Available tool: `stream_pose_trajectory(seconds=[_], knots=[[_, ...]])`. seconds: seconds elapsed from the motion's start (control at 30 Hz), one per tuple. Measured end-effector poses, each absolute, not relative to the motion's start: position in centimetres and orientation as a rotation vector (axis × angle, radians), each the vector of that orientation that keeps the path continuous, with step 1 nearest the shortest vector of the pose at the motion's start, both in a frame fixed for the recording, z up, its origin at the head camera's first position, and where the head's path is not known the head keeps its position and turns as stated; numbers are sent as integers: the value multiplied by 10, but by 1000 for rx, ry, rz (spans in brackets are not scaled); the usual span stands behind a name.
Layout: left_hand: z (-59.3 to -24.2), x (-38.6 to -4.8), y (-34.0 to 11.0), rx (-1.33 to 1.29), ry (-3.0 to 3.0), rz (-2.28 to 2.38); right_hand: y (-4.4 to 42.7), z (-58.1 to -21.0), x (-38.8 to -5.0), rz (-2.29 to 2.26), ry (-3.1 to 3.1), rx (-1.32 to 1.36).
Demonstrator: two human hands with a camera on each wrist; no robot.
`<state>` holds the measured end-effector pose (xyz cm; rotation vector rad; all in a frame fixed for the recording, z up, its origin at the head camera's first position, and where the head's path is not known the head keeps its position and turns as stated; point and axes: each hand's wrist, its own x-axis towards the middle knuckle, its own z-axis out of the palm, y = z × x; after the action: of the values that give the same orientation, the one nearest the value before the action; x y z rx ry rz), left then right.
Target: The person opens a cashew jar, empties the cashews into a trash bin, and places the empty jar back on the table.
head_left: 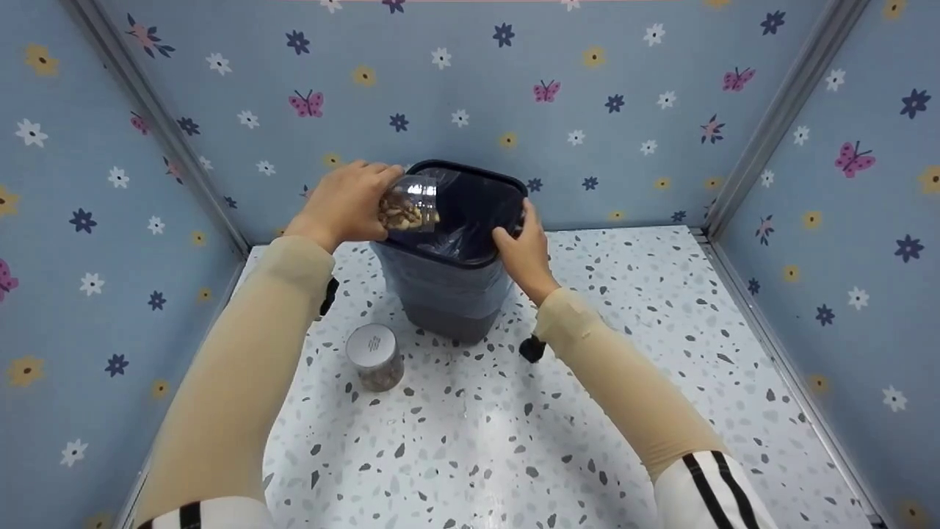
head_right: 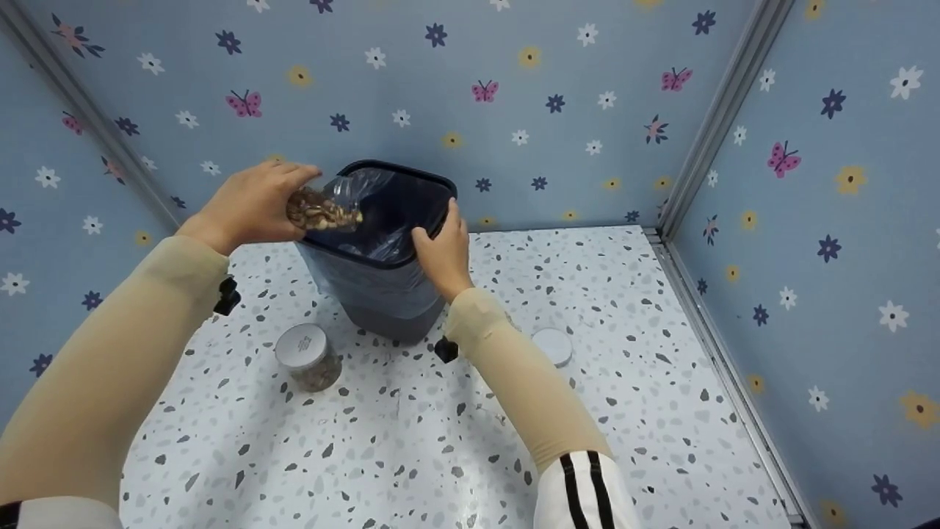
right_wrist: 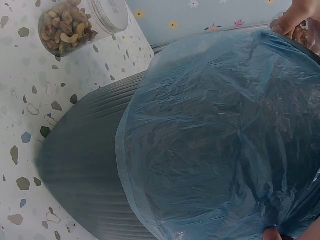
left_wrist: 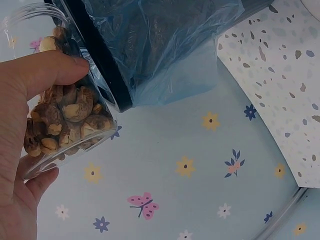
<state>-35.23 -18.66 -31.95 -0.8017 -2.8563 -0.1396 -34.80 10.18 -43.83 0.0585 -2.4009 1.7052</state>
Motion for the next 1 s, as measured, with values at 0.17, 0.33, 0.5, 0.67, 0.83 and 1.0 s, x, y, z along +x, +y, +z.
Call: stream_pose_trajectory(seconds=[0.17,0.33,0.5,0.67,0.83,1.0], knots=[[-319,-353,-187,-812,-2855,-105,102,-438,-348,1713,-2392,68],[-321,-353,-187,-815,-2852,-91,102,-438,-349,1705,-2395,65],[-320,-352,-186,-837,-2842,-49,103,-438,-347,1703,-2413,66],[-318,-352,-184,-860,-2840,-5,103,-437,-346,1705,-2417,67],[-316,-352,-183,-869,-2844,31,103,-437,-347,1701,-2412,72],[-315,-353,-183,-868,-2837,47,103,-437,-347,1708,-2414,72]])
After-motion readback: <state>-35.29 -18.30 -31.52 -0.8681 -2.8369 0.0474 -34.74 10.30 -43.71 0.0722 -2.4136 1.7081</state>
